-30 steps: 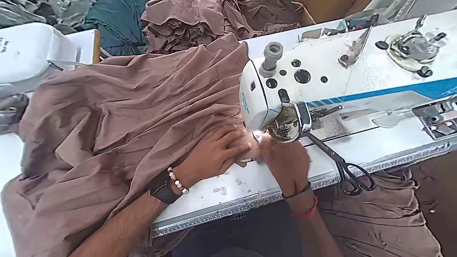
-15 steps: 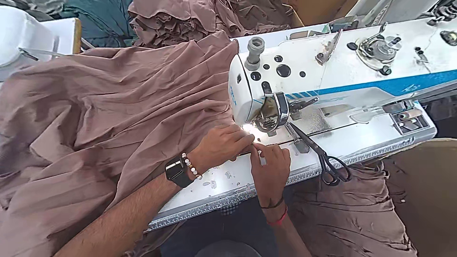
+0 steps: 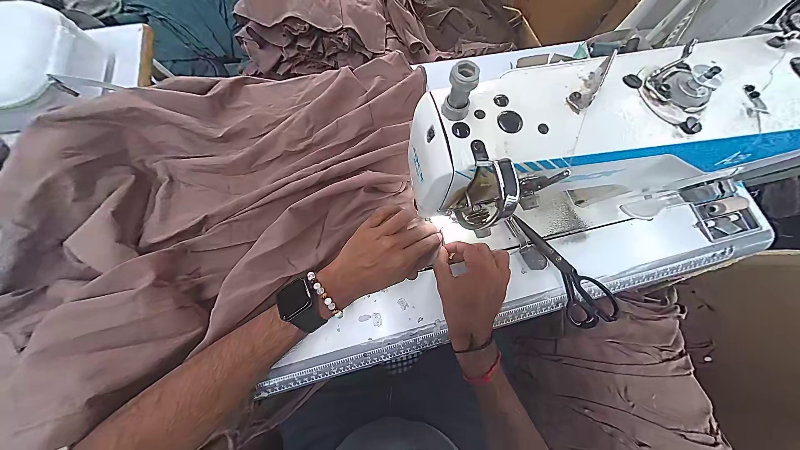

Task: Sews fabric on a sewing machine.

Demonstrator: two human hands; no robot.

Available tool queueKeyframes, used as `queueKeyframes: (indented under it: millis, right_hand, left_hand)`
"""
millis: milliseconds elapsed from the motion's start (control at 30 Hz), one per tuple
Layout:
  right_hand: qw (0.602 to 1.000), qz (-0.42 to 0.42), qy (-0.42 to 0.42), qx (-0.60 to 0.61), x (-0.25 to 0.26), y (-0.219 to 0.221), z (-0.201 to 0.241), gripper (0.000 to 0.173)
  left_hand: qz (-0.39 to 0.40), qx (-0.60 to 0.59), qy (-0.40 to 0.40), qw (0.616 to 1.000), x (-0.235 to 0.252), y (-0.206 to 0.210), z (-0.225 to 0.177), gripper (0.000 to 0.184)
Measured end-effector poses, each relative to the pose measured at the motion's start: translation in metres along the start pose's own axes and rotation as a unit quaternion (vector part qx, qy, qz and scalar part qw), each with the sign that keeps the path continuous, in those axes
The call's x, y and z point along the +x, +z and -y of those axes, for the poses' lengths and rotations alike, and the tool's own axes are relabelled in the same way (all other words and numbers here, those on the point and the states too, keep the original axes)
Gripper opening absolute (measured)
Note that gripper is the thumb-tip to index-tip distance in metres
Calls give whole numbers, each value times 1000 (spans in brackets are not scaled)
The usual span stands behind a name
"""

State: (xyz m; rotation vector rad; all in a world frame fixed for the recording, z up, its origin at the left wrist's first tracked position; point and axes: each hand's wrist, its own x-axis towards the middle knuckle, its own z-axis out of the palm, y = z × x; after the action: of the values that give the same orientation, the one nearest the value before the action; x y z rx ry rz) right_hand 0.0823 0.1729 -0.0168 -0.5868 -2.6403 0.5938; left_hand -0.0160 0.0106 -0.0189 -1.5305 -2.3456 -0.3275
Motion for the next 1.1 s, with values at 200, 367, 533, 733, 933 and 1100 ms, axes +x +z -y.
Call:
queueKeyframes:
  millis: [200,367,533,733,933,1100]
  right_hand:
    - [990,-38,-131,-29,-15,3,-1,18]
    - [990,6,-107,96,-20,-15,-20,20]
    - [987,34,-139,68,-2,-9,-23,21]
    - [975,21,-208,77,2,-7,-28,18]
    - [942,42,-334,8,19,-18,-33,25]
    - [922,87,-375,-53,28,-29,-27,23]
  left_hand:
    - [5,-38,-1,999,-3,-1,2,31]
    - [9,-17,35,999,-9,-5,5,34]
    - [-23,-136,-137,981,0,0,-17,24]
    - [0,-97,-226,969,-5,0,-23,34]
    - [12,-10,-218,976,-11,0,-20,39]
    - [-1,-66,-128,990,-19,0,-9,32]
